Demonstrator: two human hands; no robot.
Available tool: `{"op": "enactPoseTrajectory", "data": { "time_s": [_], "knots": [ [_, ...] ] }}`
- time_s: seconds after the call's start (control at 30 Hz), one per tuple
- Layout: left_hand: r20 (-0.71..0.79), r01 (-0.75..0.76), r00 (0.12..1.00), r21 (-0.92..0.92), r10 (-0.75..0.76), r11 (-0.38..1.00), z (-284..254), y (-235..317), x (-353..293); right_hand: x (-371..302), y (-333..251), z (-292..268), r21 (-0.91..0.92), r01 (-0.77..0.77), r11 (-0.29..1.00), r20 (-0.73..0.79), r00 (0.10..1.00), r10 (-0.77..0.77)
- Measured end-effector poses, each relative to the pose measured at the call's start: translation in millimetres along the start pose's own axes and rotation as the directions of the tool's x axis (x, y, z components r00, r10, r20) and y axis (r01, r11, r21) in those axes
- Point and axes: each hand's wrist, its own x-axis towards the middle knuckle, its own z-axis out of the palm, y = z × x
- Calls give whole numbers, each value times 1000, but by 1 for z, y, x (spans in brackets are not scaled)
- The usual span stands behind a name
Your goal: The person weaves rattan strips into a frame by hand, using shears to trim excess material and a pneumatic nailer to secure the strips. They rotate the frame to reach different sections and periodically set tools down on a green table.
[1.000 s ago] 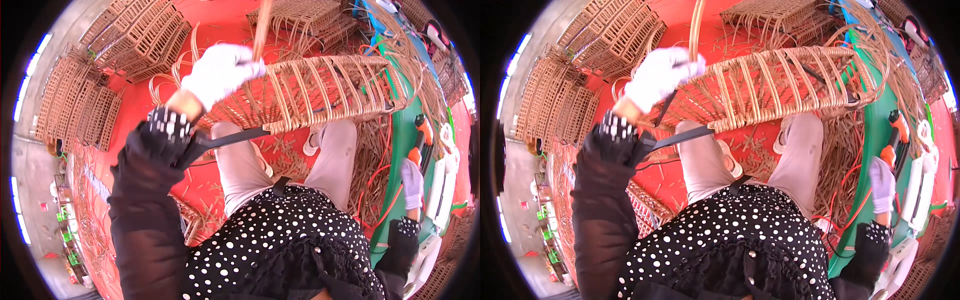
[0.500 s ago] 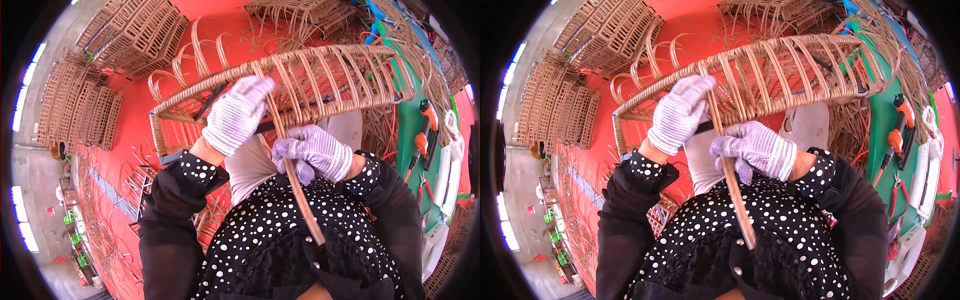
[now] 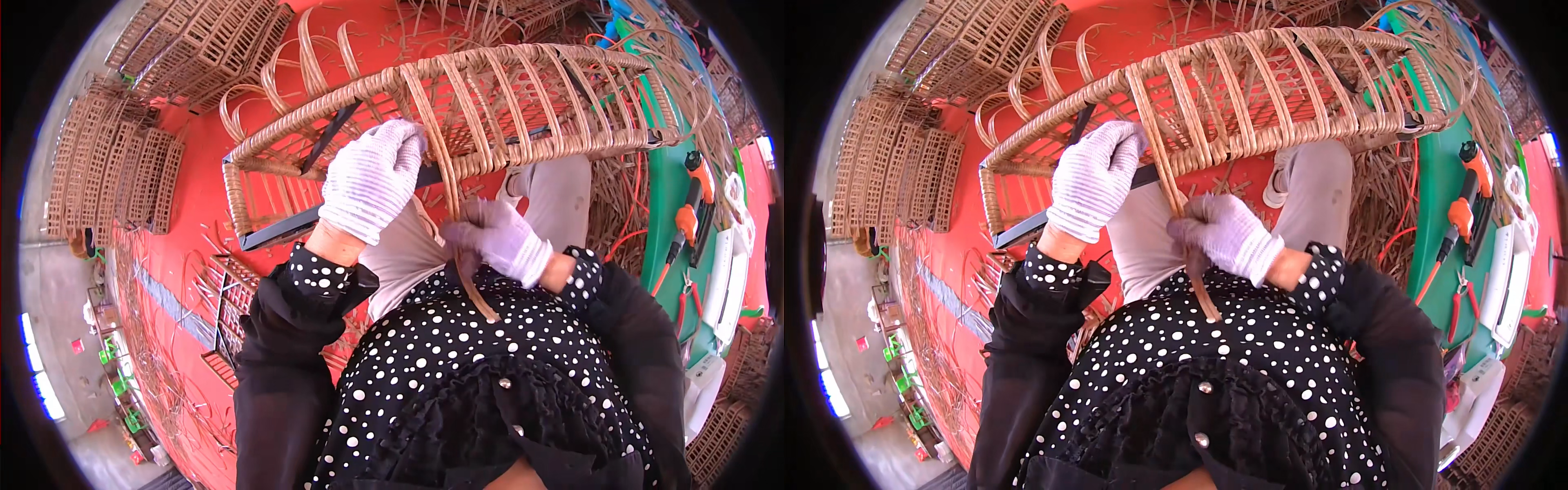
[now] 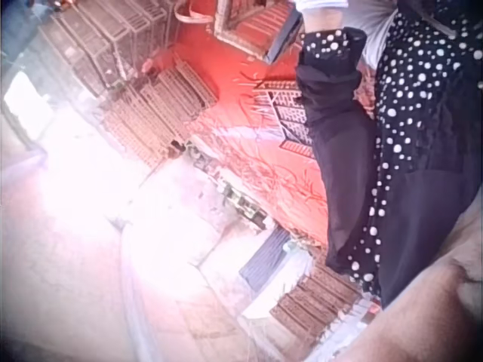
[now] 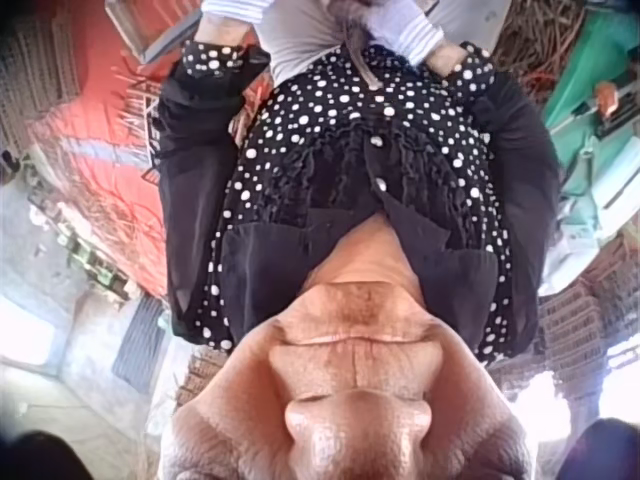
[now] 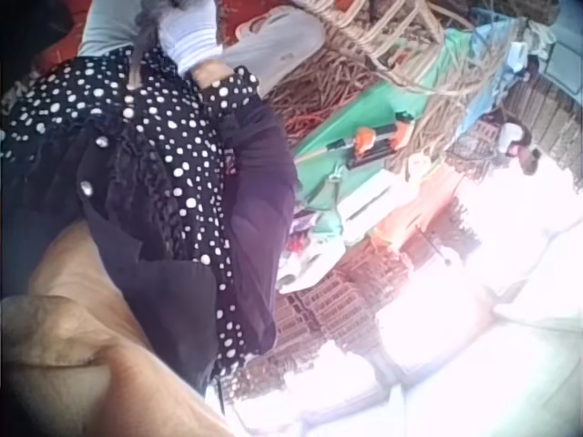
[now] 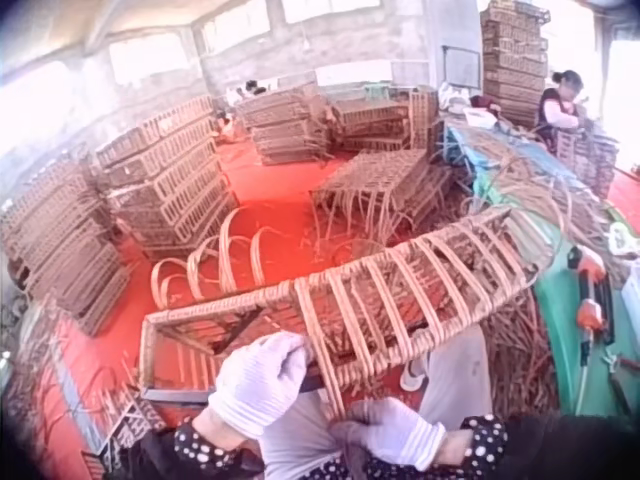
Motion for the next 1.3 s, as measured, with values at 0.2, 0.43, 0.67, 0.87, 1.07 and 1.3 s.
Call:
{"op": "enactPoseTrajectory", "data": {
  "time_s": [0.2,0.43,0.67,0.87,1.07,1.3],
  "knots": [
    [680,544,603,31,-417,838,-19,13,19,79,5,-34,-798,483,361,110,704,-701],
    [748,648,629,-352,-213,675,-6,-3,28,106,-4,-41,17,539,842,96,837,-538],
    [454,670,727,-632,-515,388,-17,17,4,-8,-45,-16,-574,-28,818,184,969,162],
    [73,171,985,-491,-156,854,-20,27,-12,13,-105,-26,-808,271,522,-39,861,-507],
    [121,202,979,-521,-162,830,-20,28,-8,56,-125,-19,-891,39,452,-82,966,-246],
    [85,286,943,-697,-321,657,-12,25,-5,46,-110,-25,-911,399,108,284,795,-537]
  ]
}}
